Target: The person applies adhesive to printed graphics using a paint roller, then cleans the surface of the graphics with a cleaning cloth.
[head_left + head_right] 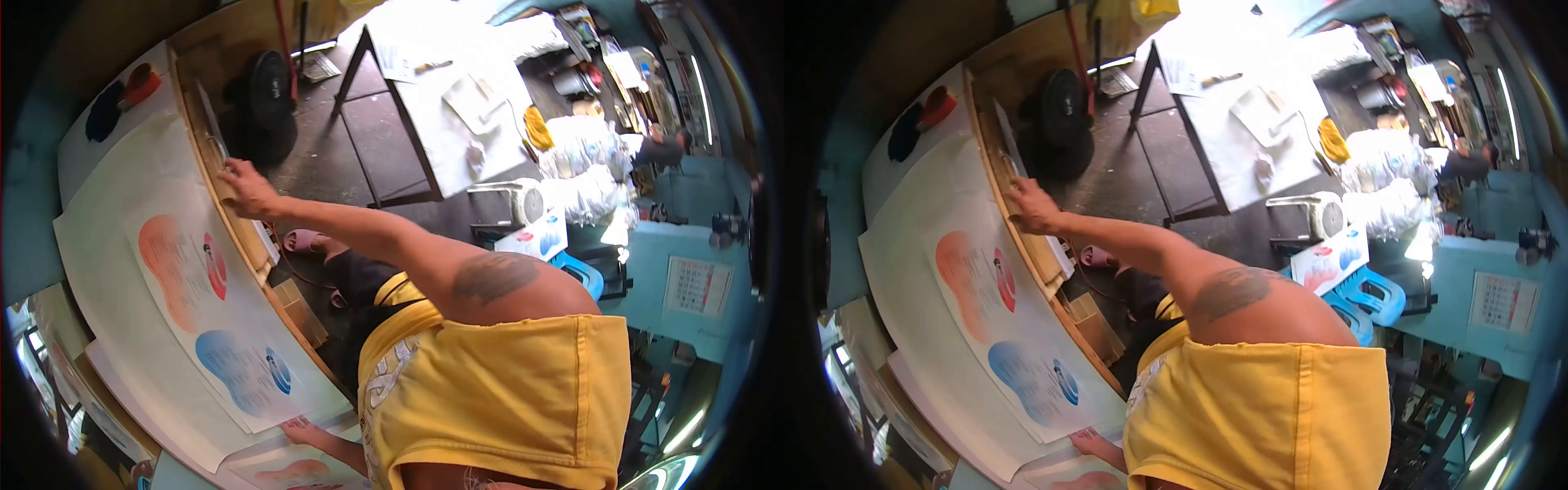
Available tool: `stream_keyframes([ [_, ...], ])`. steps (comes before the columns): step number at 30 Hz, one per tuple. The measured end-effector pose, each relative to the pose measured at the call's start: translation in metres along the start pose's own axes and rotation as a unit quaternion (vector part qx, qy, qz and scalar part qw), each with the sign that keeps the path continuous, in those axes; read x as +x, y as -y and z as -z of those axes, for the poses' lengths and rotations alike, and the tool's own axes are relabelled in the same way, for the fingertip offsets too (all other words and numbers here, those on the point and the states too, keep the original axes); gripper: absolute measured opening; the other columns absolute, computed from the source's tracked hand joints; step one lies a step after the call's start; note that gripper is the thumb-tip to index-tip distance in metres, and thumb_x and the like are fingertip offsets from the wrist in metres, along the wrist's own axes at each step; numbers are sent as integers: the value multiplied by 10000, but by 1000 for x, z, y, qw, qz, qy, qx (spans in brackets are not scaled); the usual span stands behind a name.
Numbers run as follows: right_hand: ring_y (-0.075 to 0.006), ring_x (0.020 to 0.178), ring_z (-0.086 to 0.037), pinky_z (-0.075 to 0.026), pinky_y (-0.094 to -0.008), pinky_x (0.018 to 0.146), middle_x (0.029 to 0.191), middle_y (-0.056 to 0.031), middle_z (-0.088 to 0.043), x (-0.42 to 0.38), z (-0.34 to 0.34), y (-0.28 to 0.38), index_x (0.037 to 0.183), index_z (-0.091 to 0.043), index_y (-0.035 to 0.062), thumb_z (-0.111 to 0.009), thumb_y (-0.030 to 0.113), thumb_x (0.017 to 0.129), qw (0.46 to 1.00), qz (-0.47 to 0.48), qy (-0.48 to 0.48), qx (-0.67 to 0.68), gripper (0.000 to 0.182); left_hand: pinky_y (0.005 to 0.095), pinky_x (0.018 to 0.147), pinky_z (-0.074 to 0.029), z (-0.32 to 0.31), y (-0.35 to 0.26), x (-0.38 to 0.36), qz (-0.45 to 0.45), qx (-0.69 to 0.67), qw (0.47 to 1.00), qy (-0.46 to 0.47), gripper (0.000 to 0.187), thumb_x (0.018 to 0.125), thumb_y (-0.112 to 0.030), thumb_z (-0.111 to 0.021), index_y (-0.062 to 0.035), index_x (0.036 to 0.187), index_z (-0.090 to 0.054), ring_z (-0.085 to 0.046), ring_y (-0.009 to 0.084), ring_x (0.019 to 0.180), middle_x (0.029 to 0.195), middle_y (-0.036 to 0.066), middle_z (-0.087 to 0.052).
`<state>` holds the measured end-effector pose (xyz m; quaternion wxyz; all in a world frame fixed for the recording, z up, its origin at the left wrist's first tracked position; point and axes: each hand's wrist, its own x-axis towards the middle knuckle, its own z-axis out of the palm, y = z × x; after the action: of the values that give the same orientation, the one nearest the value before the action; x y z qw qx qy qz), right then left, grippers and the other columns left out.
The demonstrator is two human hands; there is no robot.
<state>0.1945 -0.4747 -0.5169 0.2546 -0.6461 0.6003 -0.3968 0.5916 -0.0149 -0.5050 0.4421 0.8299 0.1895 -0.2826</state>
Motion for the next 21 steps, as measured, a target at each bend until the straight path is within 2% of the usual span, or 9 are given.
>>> stream_keyframes([
  [5, -395, 1203, -553, -467, -455, 1034, 1249, -223, -558, -161, 181, -52, 1187, -649, 51, -751, 111, 829, 982, -125, -116, -78, 377, 386, 804, -467, -7, 11, 5, -44, -8, 999, 30, 457, 944, -412, -693, -61, 1216, -587, -543, 192, 927, 1082, 60, -574],
  [9, -358, 1071, -570, -444, -463, 975, 1093, -183, -610, -262, 305, -122, 1119, -634, 10, -757, 159, 796, 883, -194, -339, -260, 377, 409, 771, -500, -7, 4, 1, -58, 18, 998, 23, 492, 933, -406, -701, -31, 1228, -586, -577, 221, 911, 1081, 87, -595],
  [12, -378, 1108, -567, -428, -509, 1001, 1110, -198, -618, -292, 367, -174, 1171, -624, 4, -734, 321, 853, 774, -271, -361, -445, 463, 446, 729, -538, -10, -6, -12, -183, 154, 970, -30, 502, 906, -349, -735, 39, 1199, -608, -633, 270, 905, 1070, 144, -641],
  [13, -385, 1125, -564, -423, -523, 1008, 1110, -205, -624, -296, 379, -205, 1185, -622, 1, -719, 390, 873, 745, -277, -349, -496, 508, 479, 730, -566, -17, 6, 8, -318, 132, 936, -78, 469, 892, -273, -762, 88, 1161, -631, -672, 320, 917, 1086, 210, -673],
  [15, -390, 1040, -607, -504, -522, 870, 1083, -218, -648, -309, 397, -296, 1073, -652, 34, -691, 523, 880, 745, -281, -266, -544, 528, 453, 957, -518, -14, 11, 28, -520, 355, 770, -100, 404, 912, -209, -753, 77, 1177, -647, -638, 367, 1065, 1160, 237, -668],
  [16, -358, 964, -625, -537, -479, 694, 1062, -202, -645, -290, 403, -260, 1009, -657, 45, -685, 446, 904, 809, -397, -217, -375, 415, 452, 1031, -470, -16, 10, 16, -560, 314, 763, -80, 379, 923, -188, -736, 56, 1199, -646, -609, 376, 1123, 1184, 244, -654],
  [17, -311, 928, -622, -518, -445, 590, 1025, -170, -637, -320, 407, -344, 1006, -659, 56, -676, 341, 920, 860, -300, -127, -394, 299, 450, 1036, -467, -24, 2, -10, -592, 309, 742, -63, 370, 930, -147, -720, 41, 1235, -628, -601, 376, 1138, 1228, 244, -632],
  [19, -334, 915, -612, -518, -457, 649, 1005, -166, -624, -298, 344, -333, 1023, -654, 65, -644, 291, 918, 891, -174, -102, -407, 250, 449, 1048, -458, -9, -22, -32, -636, 315, 700, -80, 381, 929, -126, -715, 39, 1257, -612, -595, 378, 1149, 1235, 239, -626],
  [21, -357, 903, -602, -517, -469, 709, 985, -163, -611, -327, 415, -296, 1040, -650, 74, -613, 241, 916, 851, -81, -117, -506, 211, 459, 1060, -448, -54, -8, -52, -662, 305, 684, -37, 395, 930, -95, -705, 47, 1280, -589, -586, 385, 1168, 1243, 235, -611],
])
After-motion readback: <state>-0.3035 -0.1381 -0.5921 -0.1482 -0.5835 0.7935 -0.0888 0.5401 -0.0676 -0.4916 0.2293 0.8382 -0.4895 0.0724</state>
